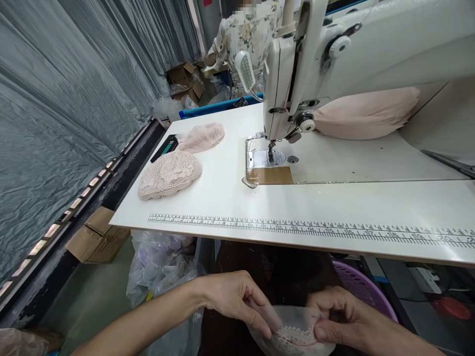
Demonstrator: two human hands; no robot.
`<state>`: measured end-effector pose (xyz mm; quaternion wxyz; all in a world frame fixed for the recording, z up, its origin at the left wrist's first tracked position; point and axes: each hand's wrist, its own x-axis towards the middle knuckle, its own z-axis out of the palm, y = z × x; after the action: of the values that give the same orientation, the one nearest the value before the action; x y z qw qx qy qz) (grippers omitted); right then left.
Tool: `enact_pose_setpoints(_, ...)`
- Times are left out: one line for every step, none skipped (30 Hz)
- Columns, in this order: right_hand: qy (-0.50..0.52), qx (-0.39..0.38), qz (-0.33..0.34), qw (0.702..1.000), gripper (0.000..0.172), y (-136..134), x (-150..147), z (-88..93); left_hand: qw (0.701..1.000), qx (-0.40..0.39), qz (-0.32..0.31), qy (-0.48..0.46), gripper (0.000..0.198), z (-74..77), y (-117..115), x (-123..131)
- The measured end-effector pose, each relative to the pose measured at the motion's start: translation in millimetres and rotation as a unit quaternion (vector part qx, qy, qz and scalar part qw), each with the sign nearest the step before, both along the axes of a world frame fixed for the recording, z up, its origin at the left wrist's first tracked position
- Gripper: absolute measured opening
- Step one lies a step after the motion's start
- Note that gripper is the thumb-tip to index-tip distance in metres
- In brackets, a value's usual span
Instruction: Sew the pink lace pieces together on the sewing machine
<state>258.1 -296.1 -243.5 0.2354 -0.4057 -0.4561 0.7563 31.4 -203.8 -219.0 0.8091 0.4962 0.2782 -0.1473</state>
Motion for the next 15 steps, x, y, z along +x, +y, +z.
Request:
enact_pose_setpoints(0.000, -0.001, -0.001, 1.000, 0.044, 0.5, -0.6, 0.9, 1.000, -0.008, 0.000, 0.006, 0.057, 0.2, -1.1, 1.6)
enact_pose_setpoints(0.000, -0.002, -0.001, 1.000, 0.044, 0.7, -0.8, 1.6, 1.000, -0.012, 0.002, 0.012, 0.059, 0.2, -2.4, 3.6)
enact_pose_setpoints(0.000, -0.002, -0.002, 1.000, 0.044, 0.6, -0.7, 2.0, 1.000, -0.010, 0.007, 0.019, 0.059, 0.1, -3.7, 5.6)
enact_pose_setpoints(-0.002, 0.000, -0.003, 1.000, 0.043, 0.2, -0.2, 2.3, 1.000, -0.002, 0.015, 0.024, 0.059, -0.2, -5.0, 7.5)
enact_pose_setpoints(-0.004, 0.002, -0.004, 1.000, 0.043, -0.4, 0.7, 2.4, 0.999, 0.009, 0.024, 0.027, 0.057, -0.6, -6.0, 9.1)
enact_pose_setpoints(-0.004, 0.004, -0.005, 1.000, 0.043, -1.1, 1.8, 2.5, 0.999, 0.018, 0.033, 0.029, 0.056, -1.0, -6.8, 10.2)
enact_pose_setpoints(-0.004, 0.005, -0.005, 1.000, 0.043, -1.8, 3.0, 2.6, 0.999, 0.024, 0.040, 0.028, 0.054, -1.4, -7.2, 10.8)
enact_pose_setpoints(-0.002, 0.006, -0.005, 1.000, 0.044, -2.4, 4.1, 2.6, 0.998, 0.027, 0.045, 0.026, 0.053, -1.7, -7.4, 10.9)
enact_pose_setpoints(0.000, 0.006, -0.005, 1.000, 0.044, -2.7, 5.0, 2.5, 0.998, 0.027, 0.047, 0.024, 0.053, -1.9, -7.3, 10.6)
enact_pose_setpoints(0.002, 0.006, -0.004, 1.000, 0.045, -2.9, 5.5, 2.4, 0.998, 0.024, 0.047, 0.023, 0.052, -2.0, -7.0, 10.1)
enact_pose_setpoints(0.005, 0.007, -0.004, 1.000, 0.045, -2.8, 5.6, 2.1, 0.998, 0.023, 0.047, 0.023, 0.052, -1.8, -6.6, 9.3)
enact_pose_setpoints(0.004, 0.009, -0.007, 1.000, 0.045, -2.5, 5.4, 1.7, 0.998, 0.026, 0.046, 0.023, 0.051, -1.5, -6.0, 8.5)
enact_pose_setpoints(0.002, 0.012, -0.011, 1.000, 0.045, -2.2, 5.0, 1.2, 0.998, 0.032, 0.043, 0.023, 0.051, -1.0, -5.3, 7.6)
enact_pose_setpoints(-0.001, 0.013, -0.014, 1.000, 0.043, -1.7, 4.6, 0.7, 0.998, 0.041, 0.039, 0.023, 0.051, -0.3, -4.5, 6.8)
enact_pose_setpoints(-0.005, 0.014, -0.019, 1.000, 0.042, -1.2, 4.1, 0.2, 0.998, 0.052, 0.034, 0.023, 0.051, 0.5, -3.6, 6.1)
